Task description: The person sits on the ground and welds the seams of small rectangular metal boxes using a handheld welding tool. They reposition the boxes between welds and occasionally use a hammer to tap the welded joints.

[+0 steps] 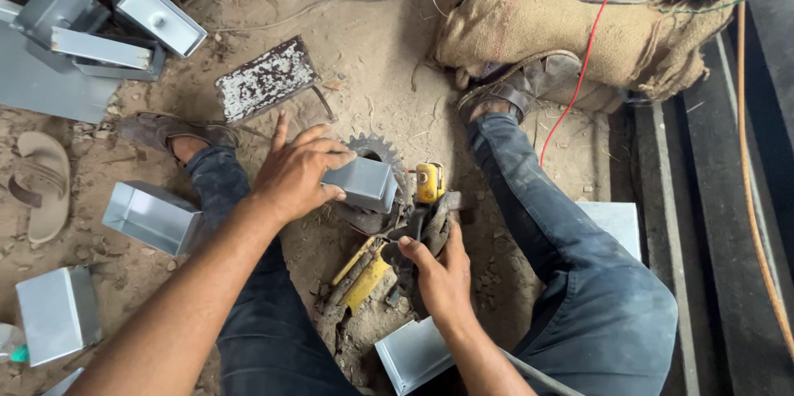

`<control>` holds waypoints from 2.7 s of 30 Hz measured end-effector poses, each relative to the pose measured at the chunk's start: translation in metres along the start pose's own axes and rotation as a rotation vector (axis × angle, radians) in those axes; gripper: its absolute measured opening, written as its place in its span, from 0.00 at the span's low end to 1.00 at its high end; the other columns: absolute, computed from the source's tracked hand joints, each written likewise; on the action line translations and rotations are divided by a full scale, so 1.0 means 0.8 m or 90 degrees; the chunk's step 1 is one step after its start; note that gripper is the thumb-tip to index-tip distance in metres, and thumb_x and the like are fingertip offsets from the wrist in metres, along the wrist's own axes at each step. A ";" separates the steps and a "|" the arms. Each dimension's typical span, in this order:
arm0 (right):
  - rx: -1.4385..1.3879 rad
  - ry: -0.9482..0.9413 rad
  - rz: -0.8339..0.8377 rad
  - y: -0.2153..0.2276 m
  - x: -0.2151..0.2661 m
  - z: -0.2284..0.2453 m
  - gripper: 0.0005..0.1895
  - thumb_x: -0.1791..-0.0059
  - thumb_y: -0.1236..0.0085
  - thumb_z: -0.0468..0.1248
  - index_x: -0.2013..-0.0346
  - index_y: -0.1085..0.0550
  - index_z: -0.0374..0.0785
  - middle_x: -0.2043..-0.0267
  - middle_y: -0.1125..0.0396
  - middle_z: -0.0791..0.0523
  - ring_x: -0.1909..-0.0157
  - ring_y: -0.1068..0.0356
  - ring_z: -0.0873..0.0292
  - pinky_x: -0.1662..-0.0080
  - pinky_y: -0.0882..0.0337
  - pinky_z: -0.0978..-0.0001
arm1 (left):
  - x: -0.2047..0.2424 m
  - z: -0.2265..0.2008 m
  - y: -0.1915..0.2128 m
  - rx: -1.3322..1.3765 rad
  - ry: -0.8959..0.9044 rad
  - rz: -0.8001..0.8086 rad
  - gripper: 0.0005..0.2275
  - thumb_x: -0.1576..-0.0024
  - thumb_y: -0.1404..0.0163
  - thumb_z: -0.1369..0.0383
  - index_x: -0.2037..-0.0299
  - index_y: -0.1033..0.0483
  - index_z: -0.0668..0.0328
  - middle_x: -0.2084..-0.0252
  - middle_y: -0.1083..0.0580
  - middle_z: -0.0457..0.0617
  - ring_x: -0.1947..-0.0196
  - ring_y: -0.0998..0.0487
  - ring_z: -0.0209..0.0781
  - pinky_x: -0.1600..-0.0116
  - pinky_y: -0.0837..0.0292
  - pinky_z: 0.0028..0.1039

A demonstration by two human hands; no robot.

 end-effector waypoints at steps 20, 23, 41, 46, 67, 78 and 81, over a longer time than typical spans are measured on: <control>-0.046 -0.033 0.024 -0.020 -0.002 0.008 0.32 0.57 0.37 0.38 0.39 0.33 0.39 0.54 0.25 0.55 0.55 0.26 0.62 0.50 0.28 0.70 | -0.012 -0.016 0.024 -0.031 0.003 0.061 0.28 0.66 0.27 0.58 0.51 0.18 0.43 0.43 0.25 0.39 0.35 0.34 0.33 0.23 0.77 0.55; -0.065 -0.046 0.028 -0.023 -0.006 0.007 0.32 0.57 0.36 0.38 0.40 0.33 0.39 0.55 0.25 0.55 0.56 0.25 0.62 0.50 0.28 0.70 | -0.012 -0.016 0.025 -0.027 0.020 0.067 0.28 0.67 0.28 0.58 0.52 0.18 0.41 0.43 0.25 0.37 0.34 0.35 0.32 0.22 0.77 0.54; -0.225 0.071 -0.107 0.154 0.129 0.097 0.26 0.55 0.43 0.29 0.41 0.33 0.33 0.54 0.31 0.52 0.54 0.27 0.56 0.54 0.25 0.63 | -0.021 0.006 -0.006 -0.033 -0.071 -0.035 0.29 0.66 0.27 0.56 0.50 0.18 0.40 0.45 0.24 0.41 0.35 0.32 0.38 0.24 0.70 0.58; -0.066 0.185 -0.124 0.257 0.237 0.133 0.27 0.56 0.46 0.28 0.41 0.35 0.31 0.50 0.27 0.46 0.53 0.22 0.52 0.50 0.23 0.60 | -0.038 0.054 -0.051 0.111 -0.112 -0.069 0.31 0.66 0.30 0.53 0.47 0.19 0.38 0.47 0.23 0.45 0.42 0.25 0.48 0.31 0.40 0.51; 0.800 -0.165 -0.328 0.353 0.216 -0.305 0.35 0.57 0.39 0.43 0.37 0.39 0.40 0.38 0.37 0.49 0.41 0.32 0.45 0.44 0.37 0.39 | -0.014 0.072 -0.063 0.006 -0.209 -0.199 0.27 0.52 0.34 0.55 0.42 0.20 0.51 0.40 0.23 0.45 0.42 0.23 0.47 0.31 0.33 0.38; 0.709 -0.187 -0.323 0.388 0.229 -0.334 0.18 0.41 0.60 0.40 0.38 0.33 0.40 0.38 0.35 0.46 0.41 0.32 0.40 0.44 0.31 0.50 | -0.007 0.008 0.004 -0.015 -0.137 -0.025 0.35 0.66 0.30 0.53 0.43 0.21 0.46 0.48 0.22 0.53 0.45 0.24 0.56 0.39 0.34 0.45; 0.838 -0.025 -0.170 0.374 0.258 -0.278 0.28 0.51 0.54 0.35 0.34 0.34 0.44 0.35 0.38 0.47 0.40 0.33 0.43 0.45 0.30 0.54 | 0.003 -0.004 0.007 0.059 -0.051 0.069 0.29 0.64 0.30 0.57 0.49 0.20 0.47 0.52 0.20 0.53 0.48 0.21 0.55 0.43 0.28 0.44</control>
Point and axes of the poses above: each hand's wrist, its own x-axis away from the middle knuckle, its own y-axis out of the back of the hand, z = x × y, the point moved 5 cm from there along -x, towards the middle knuckle
